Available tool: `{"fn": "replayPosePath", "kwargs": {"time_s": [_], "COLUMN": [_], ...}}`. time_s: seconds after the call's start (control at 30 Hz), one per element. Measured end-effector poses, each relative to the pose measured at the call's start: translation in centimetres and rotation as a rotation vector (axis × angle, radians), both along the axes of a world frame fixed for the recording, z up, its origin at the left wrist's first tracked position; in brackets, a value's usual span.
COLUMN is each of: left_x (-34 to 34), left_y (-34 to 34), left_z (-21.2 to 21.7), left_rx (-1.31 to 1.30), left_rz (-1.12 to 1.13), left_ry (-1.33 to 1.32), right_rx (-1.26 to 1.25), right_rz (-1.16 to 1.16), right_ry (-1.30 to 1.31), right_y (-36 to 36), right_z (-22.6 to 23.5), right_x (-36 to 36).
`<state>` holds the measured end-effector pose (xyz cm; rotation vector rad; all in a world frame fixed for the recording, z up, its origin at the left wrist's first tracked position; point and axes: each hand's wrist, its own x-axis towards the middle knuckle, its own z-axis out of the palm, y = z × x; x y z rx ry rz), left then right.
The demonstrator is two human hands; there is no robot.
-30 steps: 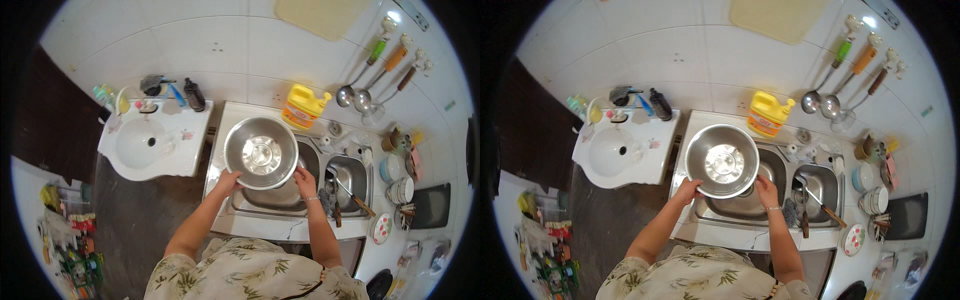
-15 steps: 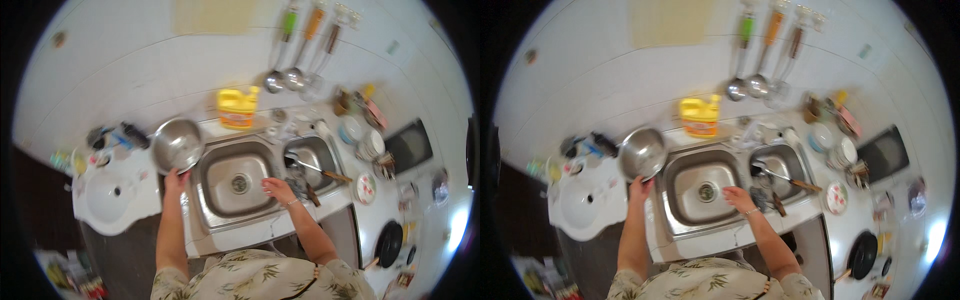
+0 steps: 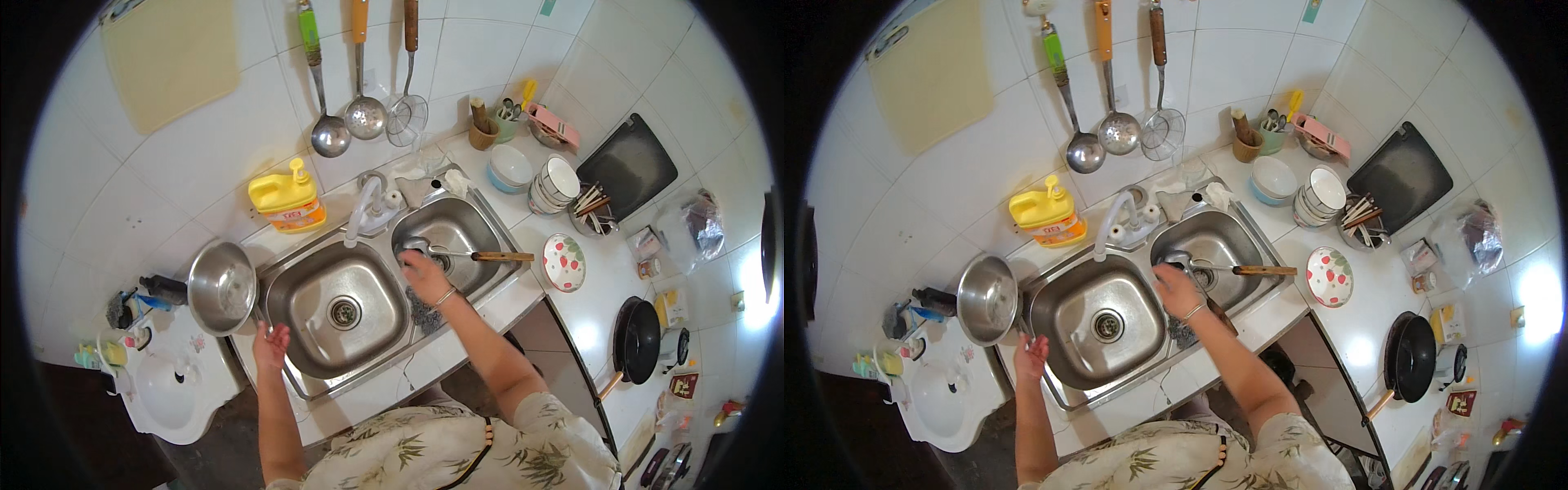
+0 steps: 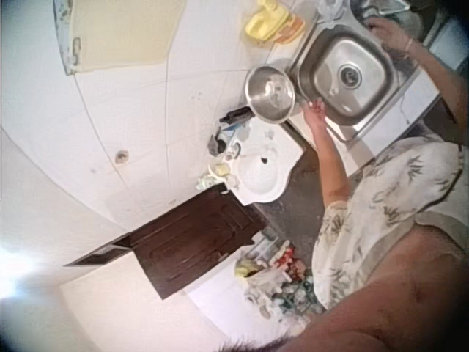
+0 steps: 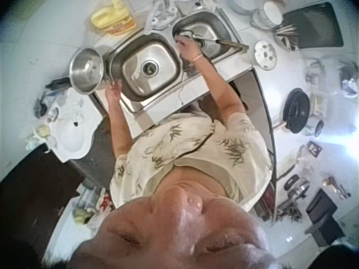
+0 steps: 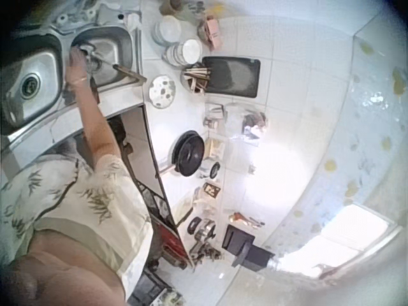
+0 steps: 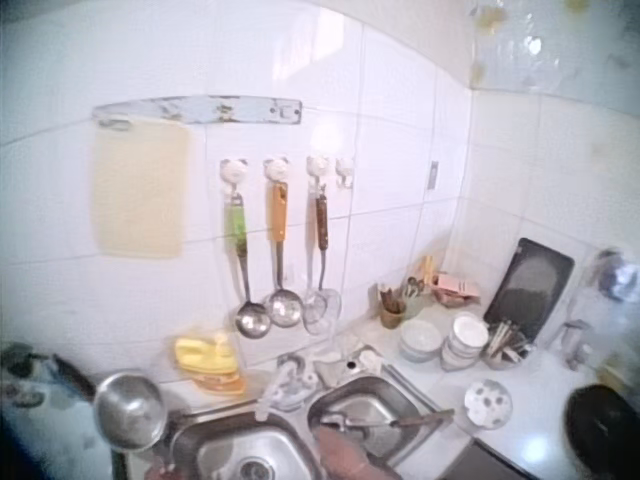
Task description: The person scrubs a wok and a metal ladle with a soapy sponge in a kitchen sink, rinses them under running water, and places them on the counter. They then rinse a metal bowl and a plate, placing them aside. Finally, they wipe the countertop with a cloth.
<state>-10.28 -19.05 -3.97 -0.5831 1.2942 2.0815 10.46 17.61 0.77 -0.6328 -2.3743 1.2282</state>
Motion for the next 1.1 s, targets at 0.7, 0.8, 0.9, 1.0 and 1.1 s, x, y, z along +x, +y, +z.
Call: {"fn": "replayPosePath", "kwargs": {"time_s": [0.7, 0.8, 0.9, 1.0, 1.1], "left_x": [11.9, 13.0, 13.7, 13.8, 13.5], "left_y": [12.0, 14.7, 17.1, 20.4, 21.0], "left_z": [1.2, 2.4, 3.3, 6.6, 8.0], "left_rx": [-0.436, -0.392, -0.285, -0.007, 0.407], "left_rz": [-0.366, -0.404, -0.514, -0.397, -0.233], "left_ry": [0.125, 0.086, 0.100, -0.014, -0.161], "right_rx": [0.350, -0.185, -0.867, -0.766, 0.150], "right_rz": [-0.207, -0.042, 0.170, 0.239, 0.395], "right_ry": [-0.465, -0.240, 0.064, -0.064, 0.156], "right_y": [28.6, 23.8, 15.1, 6.2, -1.1], "right_z": [-9.7, -7.7, -3.5, -0.2, 1.2], "right_x": [-2.2, -1.4, -1.7, -2.0, -1.8]}}
